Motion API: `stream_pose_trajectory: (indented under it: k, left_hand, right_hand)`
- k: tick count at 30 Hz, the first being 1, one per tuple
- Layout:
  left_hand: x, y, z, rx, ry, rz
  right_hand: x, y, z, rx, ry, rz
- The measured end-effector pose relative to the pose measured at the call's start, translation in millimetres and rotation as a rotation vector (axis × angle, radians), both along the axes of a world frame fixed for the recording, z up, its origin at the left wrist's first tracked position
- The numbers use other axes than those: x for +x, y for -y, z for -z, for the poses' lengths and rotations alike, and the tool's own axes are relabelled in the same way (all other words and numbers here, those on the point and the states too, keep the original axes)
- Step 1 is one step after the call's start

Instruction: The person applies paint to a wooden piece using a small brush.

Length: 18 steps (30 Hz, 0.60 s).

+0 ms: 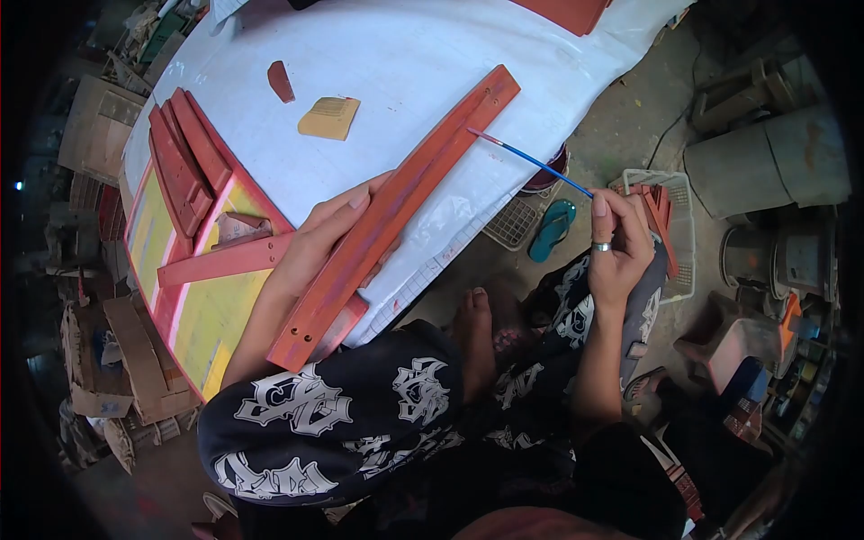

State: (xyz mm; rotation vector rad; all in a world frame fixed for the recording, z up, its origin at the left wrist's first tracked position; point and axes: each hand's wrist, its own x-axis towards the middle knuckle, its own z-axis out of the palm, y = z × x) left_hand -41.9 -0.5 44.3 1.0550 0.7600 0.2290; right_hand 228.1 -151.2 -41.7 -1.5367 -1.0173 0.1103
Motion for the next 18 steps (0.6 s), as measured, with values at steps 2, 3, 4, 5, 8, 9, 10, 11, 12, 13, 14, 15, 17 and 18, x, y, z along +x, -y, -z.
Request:
stream_pose_trajectory:
  k: [2, 3, 4, 5, 8, 9, 10, 11, 12, 13, 14, 15, 17, 18]
  left_hand:
    - [0.1, 0.3, -0.1, 0.005, -0.007, -0.007]
    - [0.4, 0.0, -0.2, 0.015, -0.011, -0.005]
    - [0.6, -0.4, -0.1, 0.025, -0.015, -0.004]
    - [0.6, -0.7, 0.2, 0.026, -0.010, -0.002]
    - [0.4, -0.7, 2.0, 0.028, 0.001, -0.001]
    - [0.2, -0.5, 2.5, 0.028, 0.002, -0.003]
    - [-0.1, -0.4, 3.0, 0.028, 0.003, -0.006]
    - [-0.4, -0.5, 3.6, 0.033, 0.001, -0.006]
    - [-0.6, -0.7, 4.3, 0.037, 0.000, -0.007]
    - [-0.8, -0.9, 4.6, 0.042, -0.002, -0.007]
    - [-0.5, -0.7, 3.6, 0.045, -0.009, -0.006]
    - [0.3, -0.2, 1.8, 0.048, -0.016, -0.005]
    - [0.8, 0.2, 1.1, 0.046, -0.021, -0.004]
    - [0.6, -0.3, 1.2, 0.043, -0.020, -0.004]
  right_hand:
    - [0.2, 0.5, -0.7, -0.009, 0.009, 0.000]
    - [0.0, 0.9, -0.7, -0.007, 0.005, -0.002]
    - [-0.4, 1.3, -0.7, -0.005, 0.001, -0.004]
    - [-0.6, 1.5, -0.7, -0.003, -0.003, -0.007]
    - [0.3, 0.2, 2.4, 0.002, -0.008, 0.021]
    - [0.3, 0.6, 2.0, 0.001, -0.006, 0.014]
    - [0.2, 0.7, 1.2, 0.001, -0.003, 0.007]
    - [0.0, 0.8, 0.4, 0.001, -0.001, -0.001]
    - [-0.3, 0.8, -1.0, -0.005, 0.009, -0.005]
    - [-0.6, 1.0, -2.6, -0.011, 0.018, -0.008]
    - [-0.9, 1.2, -3.3, -0.017, 0.028, -0.011]
    - [-0.7, 1.0, -2.0, -0.016, 0.021, -0.002]
    - [0.3, 0.5, 1.2, -0.015, 0.010, 0.016]
    - [0.4, 0.5, 0.4, -0.016, 0.019, 0.009]
